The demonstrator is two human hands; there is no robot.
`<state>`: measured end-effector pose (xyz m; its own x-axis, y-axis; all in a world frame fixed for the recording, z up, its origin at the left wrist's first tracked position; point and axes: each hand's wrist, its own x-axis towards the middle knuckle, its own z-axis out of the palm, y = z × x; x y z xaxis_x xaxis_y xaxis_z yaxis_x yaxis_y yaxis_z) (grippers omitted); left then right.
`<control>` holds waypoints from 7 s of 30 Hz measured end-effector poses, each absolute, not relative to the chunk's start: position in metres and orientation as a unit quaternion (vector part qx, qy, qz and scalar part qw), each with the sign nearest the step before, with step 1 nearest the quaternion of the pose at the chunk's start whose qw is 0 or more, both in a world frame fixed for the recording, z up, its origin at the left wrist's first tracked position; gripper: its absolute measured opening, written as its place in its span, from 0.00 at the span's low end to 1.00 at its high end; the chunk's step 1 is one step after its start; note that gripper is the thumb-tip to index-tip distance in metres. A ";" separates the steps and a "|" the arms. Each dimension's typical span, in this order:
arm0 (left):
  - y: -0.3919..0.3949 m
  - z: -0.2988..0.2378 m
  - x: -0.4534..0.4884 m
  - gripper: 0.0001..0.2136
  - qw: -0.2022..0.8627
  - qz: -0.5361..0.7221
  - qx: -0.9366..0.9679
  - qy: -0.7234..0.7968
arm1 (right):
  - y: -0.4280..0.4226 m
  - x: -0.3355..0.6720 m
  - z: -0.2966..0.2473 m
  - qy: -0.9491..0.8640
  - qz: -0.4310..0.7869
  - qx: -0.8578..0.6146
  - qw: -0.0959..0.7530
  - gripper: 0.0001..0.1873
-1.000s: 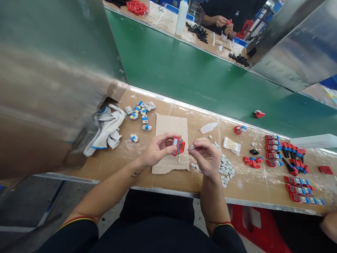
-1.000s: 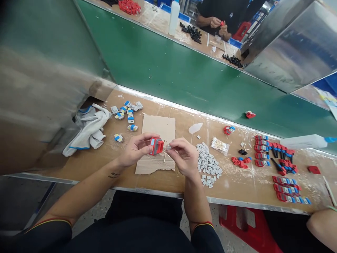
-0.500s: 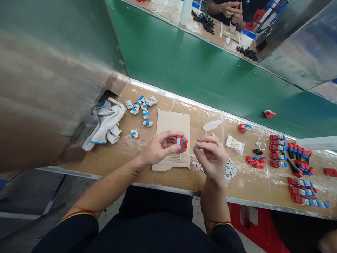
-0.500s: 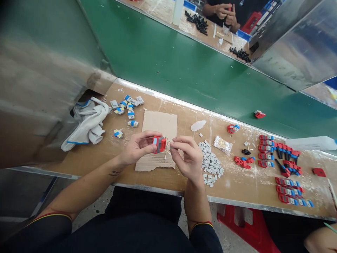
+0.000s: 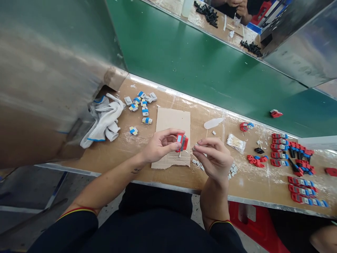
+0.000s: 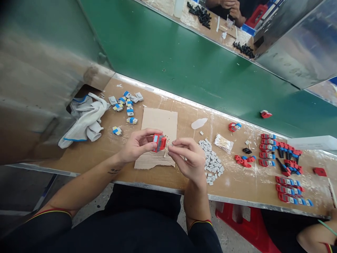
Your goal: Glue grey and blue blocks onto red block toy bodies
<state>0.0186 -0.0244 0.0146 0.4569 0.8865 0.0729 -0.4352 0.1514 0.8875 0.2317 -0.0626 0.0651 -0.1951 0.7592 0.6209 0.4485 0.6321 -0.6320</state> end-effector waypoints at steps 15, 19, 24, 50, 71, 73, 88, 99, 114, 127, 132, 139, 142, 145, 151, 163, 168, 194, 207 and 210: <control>-0.029 0.021 0.017 0.18 0.743 0.420 0.454 0.257 | -0.059 0.216 0.068 -0.809 0.062 -0.395 0.432 0.07; -0.030 0.021 0.017 0.18 0.727 0.419 0.472 0.271 | -0.060 0.217 0.069 -0.815 0.056 -0.396 0.420 0.08; -0.031 0.023 0.018 0.19 0.710 0.410 0.489 0.298 | -0.060 0.218 0.066 -0.823 0.055 -0.383 0.415 0.08; -0.035 0.037 0.015 0.15 0.653 0.404 0.558 0.314 | -0.067 0.220 0.071 -0.852 0.088 -0.336 0.391 0.08; -0.037 0.040 0.014 0.14 0.619 0.445 0.575 0.297 | -0.074 0.209 0.071 -0.790 0.125 -0.406 0.442 0.18; -0.037 0.039 0.013 0.14 0.620 0.441 0.577 0.298 | -0.074 0.209 0.072 -0.790 0.135 -0.405 0.440 0.18; -0.037 0.041 0.014 0.12 0.649 0.426 0.558 0.294 | -0.077 0.206 0.072 -0.816 0.059 -0.381 0.431 0.29; -0.036 0.035 0.008 0.13 0.630 0.493 0.529 0.284 | -0.088 0.210 0.065 -0.784 -0.050 -0.405 0.468 0.28; -0.045 0.020 0.019 0.11 0.511 0.580 0.594 0.223 | -0.078 0.186 0.064 -0.711 0.127 -0.454 0.522 0.15; -0.046 0.013 0.026 0.32 0.379 0.670 0.617 0.164 | -0.077 0.183 0.050 -0.721 0.159 -0.381 0.556 0.42; -0.047 0.011 0.025 0.36 0.398 0.660 0.625 0.123 | -0.076 0.182 0.050 -0.729 0.130 -0.364 0.565 0.43; -0.051 0.014 0.021 0.34 0.408 0.651 0.623 0.147 | -0.077 0.177 0.045 -0.699 0.142 -0.356 0.604 0.40; -0.053 0.017 0.020 0.31 0.429 0.646 0.611 0.158 | -0.078 0.178 0.046 -0.693 0.157 -0.363 0.603 0.38; -0.055 0.018 0.018 0.29 0.447 0.637 0.602 0.183 | -0.081 0.178 0.047 -0.684 0.179 -0.386 0.593 0.36; -0.056 0.014 0.020 0.29 0.437 0.639 0.603 0.192 | -0.084 0.174 0.048 -0.689 0.185 -0.417 0.563 0.36; -0.055 0.013 0.025 0.31 0.416 0.664 0.606 0.136 | -0.088 0.164 0.047 -0.668 0.122 -0.423 0.599 0.33; -0.055 0.015 0.025 0.31 0.411 0.664 0.610 0.132 | -0.089 0.163 0.043 -0.655 0.139 -0.410 0.619 0.33; -0.098 0.002 -0.067 0.16 0.613 0.711 0.003 0.344 | 0.046 0.150 0.083 -0.945 0.116 -0.303 0.044 0.13; -0.109 0.024 -0.053 0.13 0.680 0.654 0.032 0.330 | 0.080 0.111 0.081 -0.958 0.055 -0.267 -0.095 0.10; -0.110 0.024 -0.044 0.15 0.696 0.645 0.066 0.308 | 0.037 0.154 0.110 -0.938 0.177 -0.270 0.127 0.15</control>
